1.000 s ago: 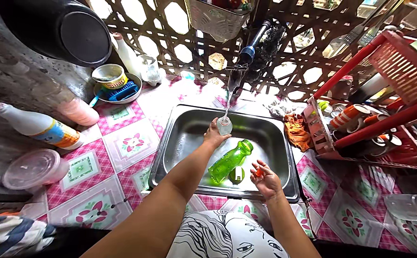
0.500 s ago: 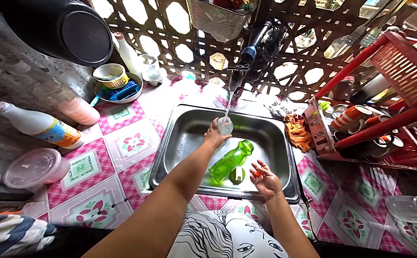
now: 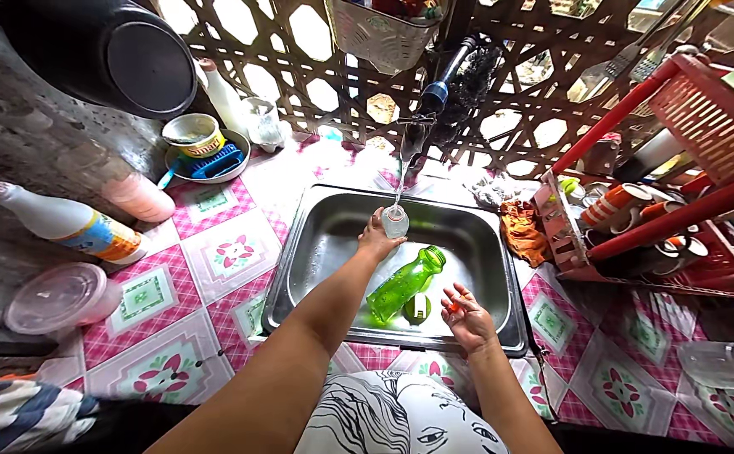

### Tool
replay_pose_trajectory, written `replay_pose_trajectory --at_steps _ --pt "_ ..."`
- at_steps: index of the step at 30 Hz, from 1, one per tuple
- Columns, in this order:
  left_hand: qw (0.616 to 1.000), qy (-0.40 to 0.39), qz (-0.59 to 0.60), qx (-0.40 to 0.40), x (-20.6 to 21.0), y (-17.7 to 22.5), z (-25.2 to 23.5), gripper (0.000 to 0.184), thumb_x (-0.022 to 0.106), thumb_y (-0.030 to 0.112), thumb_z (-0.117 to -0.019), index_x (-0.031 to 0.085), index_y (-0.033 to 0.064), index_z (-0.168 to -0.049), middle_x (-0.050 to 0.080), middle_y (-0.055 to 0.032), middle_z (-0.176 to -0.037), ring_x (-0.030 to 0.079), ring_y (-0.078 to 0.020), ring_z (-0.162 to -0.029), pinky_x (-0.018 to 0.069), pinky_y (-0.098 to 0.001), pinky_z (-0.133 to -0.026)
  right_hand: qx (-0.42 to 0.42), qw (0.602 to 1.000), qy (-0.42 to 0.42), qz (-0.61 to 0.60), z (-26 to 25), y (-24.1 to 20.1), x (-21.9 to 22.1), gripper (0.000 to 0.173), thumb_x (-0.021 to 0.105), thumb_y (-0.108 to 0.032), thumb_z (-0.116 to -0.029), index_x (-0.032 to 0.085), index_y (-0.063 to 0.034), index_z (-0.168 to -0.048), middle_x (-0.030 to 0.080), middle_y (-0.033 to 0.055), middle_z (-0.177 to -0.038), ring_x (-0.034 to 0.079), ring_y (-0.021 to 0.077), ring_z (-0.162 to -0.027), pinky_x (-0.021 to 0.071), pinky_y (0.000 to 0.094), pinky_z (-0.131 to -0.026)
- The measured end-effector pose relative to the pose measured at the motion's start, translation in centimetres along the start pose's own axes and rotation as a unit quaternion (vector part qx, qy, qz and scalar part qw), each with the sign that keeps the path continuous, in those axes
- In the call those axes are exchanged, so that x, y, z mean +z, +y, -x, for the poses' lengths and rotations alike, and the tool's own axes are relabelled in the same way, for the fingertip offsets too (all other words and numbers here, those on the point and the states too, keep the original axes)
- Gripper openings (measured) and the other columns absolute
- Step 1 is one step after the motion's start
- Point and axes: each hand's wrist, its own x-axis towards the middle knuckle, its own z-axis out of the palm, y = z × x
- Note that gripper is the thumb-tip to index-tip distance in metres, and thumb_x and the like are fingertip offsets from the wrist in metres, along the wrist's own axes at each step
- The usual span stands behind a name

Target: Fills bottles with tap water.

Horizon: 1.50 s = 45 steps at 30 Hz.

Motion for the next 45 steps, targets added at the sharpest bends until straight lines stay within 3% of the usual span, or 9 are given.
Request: replay_pose_trajectory --at_steps 37,41,43,44,45 --pt "1.000 0.007 0.002 0.010 0.4 -0.5 -0.4 0.115 0.086 0.055 -0.0777 0.017 0.0215 -0.164 0.034 -0.0173 -0.163 0.048 -0.0406 -0.138 0.0439 -0.0632 -0.106 0.001 1.000 0.005 -0.026 0.0 0.3 -0.5 0.022 0.047 -0.001 -0.1028 0.058 -0.0097 -0.120 0.071 0.0121 -0.097 0.067 0.0189 -0.070 0.0565 0.0318 -0.058" --pt "0.999 -0.012 0.032 0.020 0.1 -1.0 -0.7 0.126 0.092 0.051 -0.0703 0.014 0.0213 -0.164 0.032 -0.0190 -0.164 0.050 -0.0440 -0.136 0.0453 -0.0660 -0.104 -0.002 1.000 0.009 -0.024 0.0 0.2 -0.4 0.022 0.047 0.000 -0.1022 0.057 -0.0095 -0.120 0.070 0.0115 -0.097 0.067 0.0189 -0.070 0.0571 0.0321 -0.059" --pt "0.996 0.001 0.081 0.032 -0.8 -1.4 -0.2 0.132 0.092 0.055 -0.0687 0.010 0.0165 -0.165 0.023 -0.0235 -0.166 0.041 -0.0486 -0.142 0.0403 -0.0684 -0.109 -0.006 1.000 0.011 -0.015 0.2 -0.1 -0.4 0.025 0.047 -0.001 -0.1026 0.056 -0.0095 -0.124 0.069 0.0112 -0.099 0.067 0.0188 -0.072 0.0570 0.0322 -0.060" --pt "0.992 0.026 0.118 0.043 -1.8 -1.2 0.3 0.128 0.086 0.057 -0.0753 0.007 0.0096 -0.165 0.015 -0.0260 -0.168 0.029 -0.0489 -0.149 0.0324 -0.0670 -0.116 -0.010 1.000 0.011 -0.011 0.2 -0.3 -0.5 0.025 0.047 -0.001 -0.1030 0.056 -0.0095 -0.125 0.069 0.0109 -0.100 0.067 0.0185 -0.072 0.0569 0.0319 -0.060" --pt "0.982 0.074 0.158 0.066 -3.2 -0.7 0.7 0.119 0.078 0.056 -0.0848 0.007 0.0010 -0.163 0.015 -0.0298 -0.167 0.027 -0.0476 -0.151 0.0295 -0.0631 -0.120 -0.014 1.000 0.010 -0.009 0.2 -0.6 -0.4 0.025 0.047 -0.001 -0.1030 0.055 -0.0093 -0.125 0.070 0.0108 -0.100 0.067 0.0181 -0.072 0.0567 0.0315 -0.059"
